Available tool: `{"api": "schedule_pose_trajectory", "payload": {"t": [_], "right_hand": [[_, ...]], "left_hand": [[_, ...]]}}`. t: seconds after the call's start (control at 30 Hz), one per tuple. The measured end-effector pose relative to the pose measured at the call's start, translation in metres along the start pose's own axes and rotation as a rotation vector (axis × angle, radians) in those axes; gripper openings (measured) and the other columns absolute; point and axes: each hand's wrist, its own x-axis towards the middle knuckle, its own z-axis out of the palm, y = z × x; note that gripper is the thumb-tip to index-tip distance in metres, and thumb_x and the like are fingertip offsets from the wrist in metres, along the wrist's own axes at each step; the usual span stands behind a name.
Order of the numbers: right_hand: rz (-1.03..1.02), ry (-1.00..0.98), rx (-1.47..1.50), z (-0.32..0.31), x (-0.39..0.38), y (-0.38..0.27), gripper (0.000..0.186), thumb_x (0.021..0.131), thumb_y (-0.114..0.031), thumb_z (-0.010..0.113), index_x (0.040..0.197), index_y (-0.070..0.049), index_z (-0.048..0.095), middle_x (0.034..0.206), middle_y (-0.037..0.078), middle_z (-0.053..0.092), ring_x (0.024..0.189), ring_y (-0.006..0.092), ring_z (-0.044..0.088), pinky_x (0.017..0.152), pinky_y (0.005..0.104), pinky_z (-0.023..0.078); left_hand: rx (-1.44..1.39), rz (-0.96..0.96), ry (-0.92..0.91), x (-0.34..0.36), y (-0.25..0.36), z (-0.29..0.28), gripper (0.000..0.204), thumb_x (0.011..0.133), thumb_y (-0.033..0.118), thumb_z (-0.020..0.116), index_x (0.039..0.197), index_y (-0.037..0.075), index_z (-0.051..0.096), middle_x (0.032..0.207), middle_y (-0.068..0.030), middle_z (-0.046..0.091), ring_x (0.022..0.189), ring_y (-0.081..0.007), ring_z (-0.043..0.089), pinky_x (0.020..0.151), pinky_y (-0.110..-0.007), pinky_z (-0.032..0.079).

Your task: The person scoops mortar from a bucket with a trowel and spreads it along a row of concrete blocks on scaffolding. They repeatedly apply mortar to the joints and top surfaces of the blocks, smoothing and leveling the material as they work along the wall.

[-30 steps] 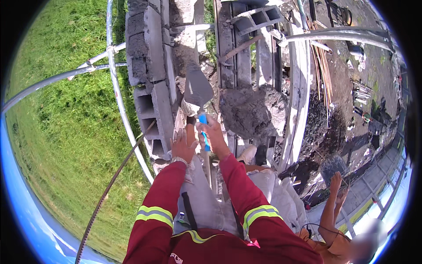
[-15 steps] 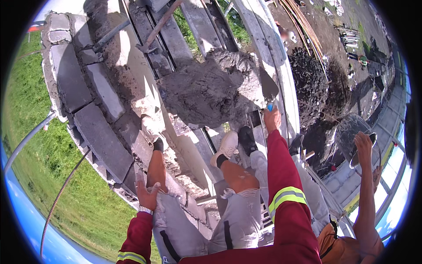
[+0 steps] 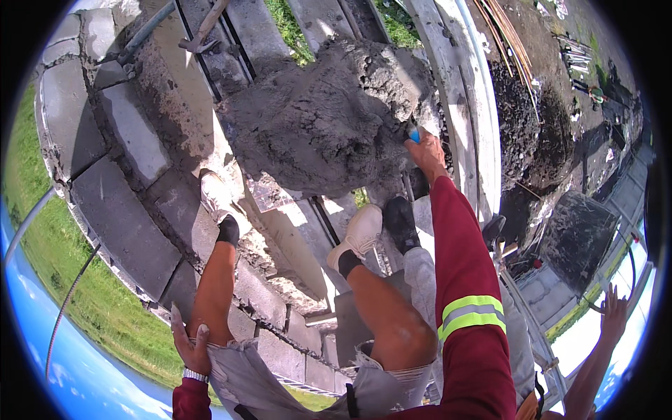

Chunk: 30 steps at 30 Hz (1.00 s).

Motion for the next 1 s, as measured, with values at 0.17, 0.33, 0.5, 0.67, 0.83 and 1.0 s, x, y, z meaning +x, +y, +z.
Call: {"api": "schedule_pose_trajectory", "payload": {"t": [0.17, 0.33, 0.5, 0.67, 0.83, 1.0], "right_hand": [[-0.105, -0.082, 0.565, 0.038, -0.055, 0.003, 0.031, 0.078, -0.024, 0.074, 0.098, 0.000, 0.069, 0.081, 0.014, 0.069, 0.075, 0.0292, 0.067, 0.074, 0.0426, 0.053], [-0.033, -0.245, 0.686, -0.002, -0.123, -0.005, 0.016, 0.078, -0.014, 0.072, 0.081, -0.007, 0.058, 0.066, 0.001, 0.057, 0.050, 0.0132, 0.050, 0.046, 0.0338, 0.038], [0.028, -0.383, 0.791, -0.063, -0.216, -0.045, 0.020, 0.080, -0.006, 0.070, 0.079, -0.012, 0.051, 0.063, -0.004, 0.049, 0.045, 0.0069, 0.041, 0.039, 0.0295, 0.027], [-0.168, -0.267, 0.425, -0.127, -0.279, -0.103, 0.016, 0.076, -0.009, 0.072, 0.083, -0.008, 0.058, 0.067, -0.003, 0.051, 0.057, 0.0099, 0.048, 0.052, 0.0328, 0.038], [-0.483, -0.319, 0.226, -0.201, -0.335, -0.220, 0.013, 0.083, -0.013, 0.070, 0.083, -0.010, 0.057, 0.064, -0.003, 0.050, 0.049, 0.0090, 0.047, 0.043, 0.0293, 0.036], [-0.562, -0.451, 0.165, -0.215, -0.434, -0.397, 0.016, 0.091, -0.019, 0.067, 0.088, -0.011, 0.053, 0.070, -0.003, 0.050, 0.053, 0.0056, 0.047, 0.047, 0.0251, 0.039]], "left_hand": [[0.147, 0.035, 0.031, -0.021, 0.002, 0.003, 0.089, 0.101, 0.042, 0.069, 0.165, -0.007, 0.030, 0.172, -0.0258, 0.032, 0.161, -0.0412, 0.025, 0.132, -0.051, 0.016], [0.556, 0.213, -0.069, -0.008, 0.015, 0.028, 0.089, 0.102, 0.050, 0.063, 0.167, -0.001, 0.030, 0.172, -0.0243, 0.032, 0.162, -0.0414, 0.023, 0.133, -0.055, 0.012], [0.569, 0.086, -0.148, -0.007, 0.019, 0.030, 0.094, 0.100, 0.061, 0.058, 0.167, 0.002, 0.031, 0.172, -0.0227, 0.031, 0.161, -0.0431, 0.024, 0.132, -0.059, 0.010], [0.528, 0.015, -0.171, -0.003, 0.008, 0.018, 0.090, 0.101, 0.057, 0.057, 0.168, 0.003, 0.029, 0.173, -0.0231, 0.031, 0.160, -0.0450, 0.027, 0.132, -0.061, 0.010], [0.471, -0.028, -0.217, 0.003, -0.001, 0.001, 0.090, 0.102, 0.057, 0.057, 0.168, 0.003, 0.028, 0.173, -0.0226, 0.030, 0.161, -0.0440, 0.025, 0.132, -0.063, 0.007], [0.380, -0.063, -0.230, 0.010, -0.010, -0.011, 0.089, 0.103, 0.057, 0.055, 0.169, 0.005, 0.027, 0.175, -0.0206, 0.027, 0.161, -0.0427, 0.025, 0.132, -0.062, 0.009]]}}
